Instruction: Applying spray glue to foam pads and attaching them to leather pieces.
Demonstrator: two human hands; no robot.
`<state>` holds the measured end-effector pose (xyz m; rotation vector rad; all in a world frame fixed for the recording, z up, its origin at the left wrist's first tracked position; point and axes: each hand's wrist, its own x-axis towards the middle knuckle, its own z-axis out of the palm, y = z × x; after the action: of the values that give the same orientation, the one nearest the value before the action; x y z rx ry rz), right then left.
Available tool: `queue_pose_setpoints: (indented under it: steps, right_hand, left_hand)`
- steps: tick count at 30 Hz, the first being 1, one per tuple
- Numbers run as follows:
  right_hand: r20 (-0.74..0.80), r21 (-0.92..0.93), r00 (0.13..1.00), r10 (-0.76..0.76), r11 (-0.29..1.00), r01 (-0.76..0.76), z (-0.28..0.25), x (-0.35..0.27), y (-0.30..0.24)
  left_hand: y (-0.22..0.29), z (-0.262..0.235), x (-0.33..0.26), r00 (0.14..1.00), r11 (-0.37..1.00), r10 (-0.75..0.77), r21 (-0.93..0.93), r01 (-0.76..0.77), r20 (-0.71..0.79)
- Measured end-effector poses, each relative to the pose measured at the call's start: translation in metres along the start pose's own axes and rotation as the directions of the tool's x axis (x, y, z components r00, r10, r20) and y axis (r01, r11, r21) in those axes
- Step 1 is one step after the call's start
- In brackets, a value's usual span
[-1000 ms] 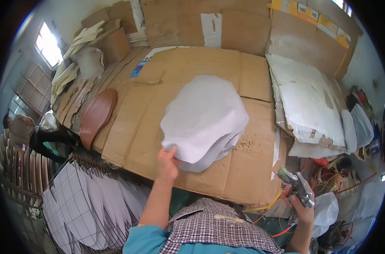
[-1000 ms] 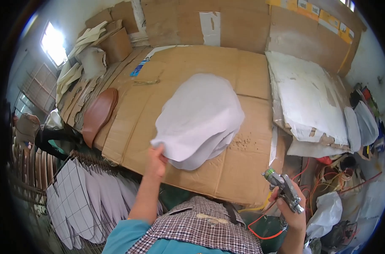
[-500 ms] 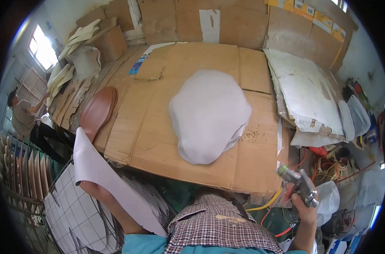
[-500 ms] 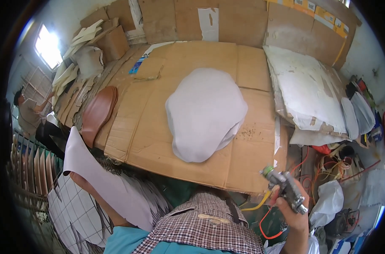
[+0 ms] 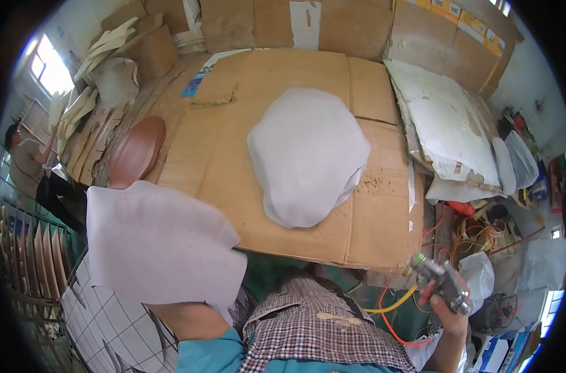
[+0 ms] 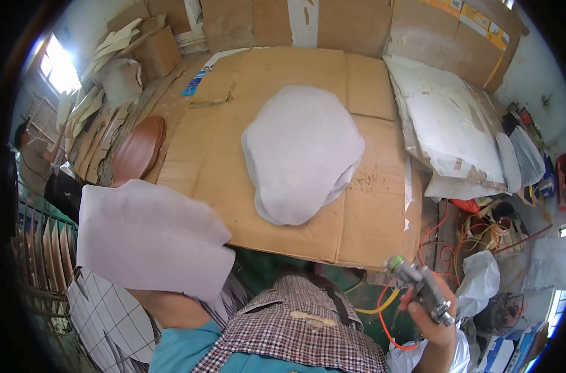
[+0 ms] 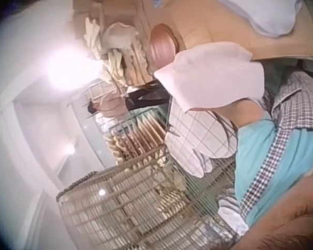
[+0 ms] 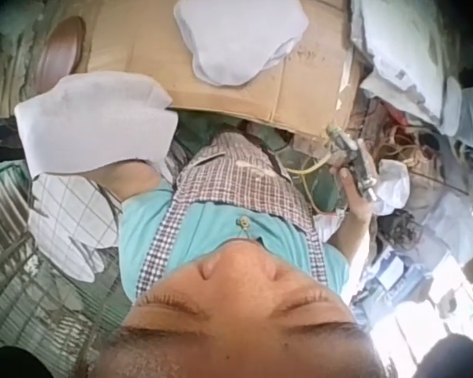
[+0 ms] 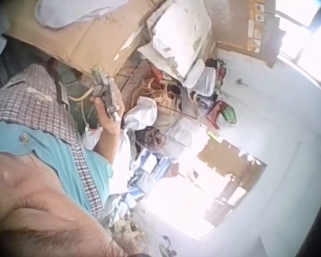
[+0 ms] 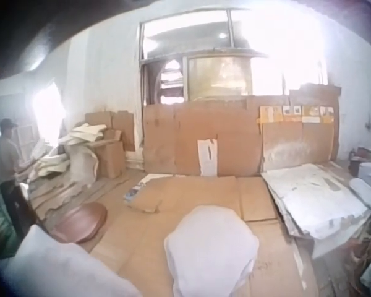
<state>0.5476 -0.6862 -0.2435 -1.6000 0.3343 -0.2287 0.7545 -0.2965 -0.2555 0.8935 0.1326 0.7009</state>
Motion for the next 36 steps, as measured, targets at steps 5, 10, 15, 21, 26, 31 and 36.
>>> queue_pose_setpoints:
  steps: [5,10,15,21,26,31,36]
  right_hand:
    - [-0.191,-0.084,0.981,-0.048,0.996,0.032,-0.006,0.007,0.009]
    - [0.044,-0.029,0.999,0.006,1.0,-0.005,-0.01,-0.007,0.004]
    - [-0.033,0.035,0.998,-0.057,0.998,0.058,0.002,0.008,0.008]
    - [-0.261,-0.096,0.963,-0.062,0.995,0.038,-0.016,0.002,0.007]
    - [-0.111,-0.096,0.994,0.012,0.995,-0.023,-0.028,-0.022,0.007]
    - [0.161,0.016,0.984,0.077,0.997,-0.081,-0.013,-0.021,-0.003]
    - [-0.016,0.048,0.999,-0.051,0.997,0.052,0.015,0.005,0.006]
  left_hand:
    - [0.007,0.0,0.034,0.998,0.999,-0.041,-0.038,0.039,-0.056]
    - [0.014,0.001,0.03,0.912,0.784,0.373,0.468,-0.408,0.171]
    - [0.008,0.014,0.019,0.82,0.518,0.411,0.639,-0.569,0.398]
    - [0.012,0.038,-0.003,0.929,0.88,0.294,0.316,-0.355,0.224]
    - [0.023,0.04,-0.013,0.958,0.916,0.2,0.309,-0.258,0.206]
    - [0.035,0.042,-0.027,0.941,0.854,0.275,0.4,-0.333,0.197]
    - [0.024,0.044,-0.015,0.924,0.787,0.318,0.484,-0.382,0.212]
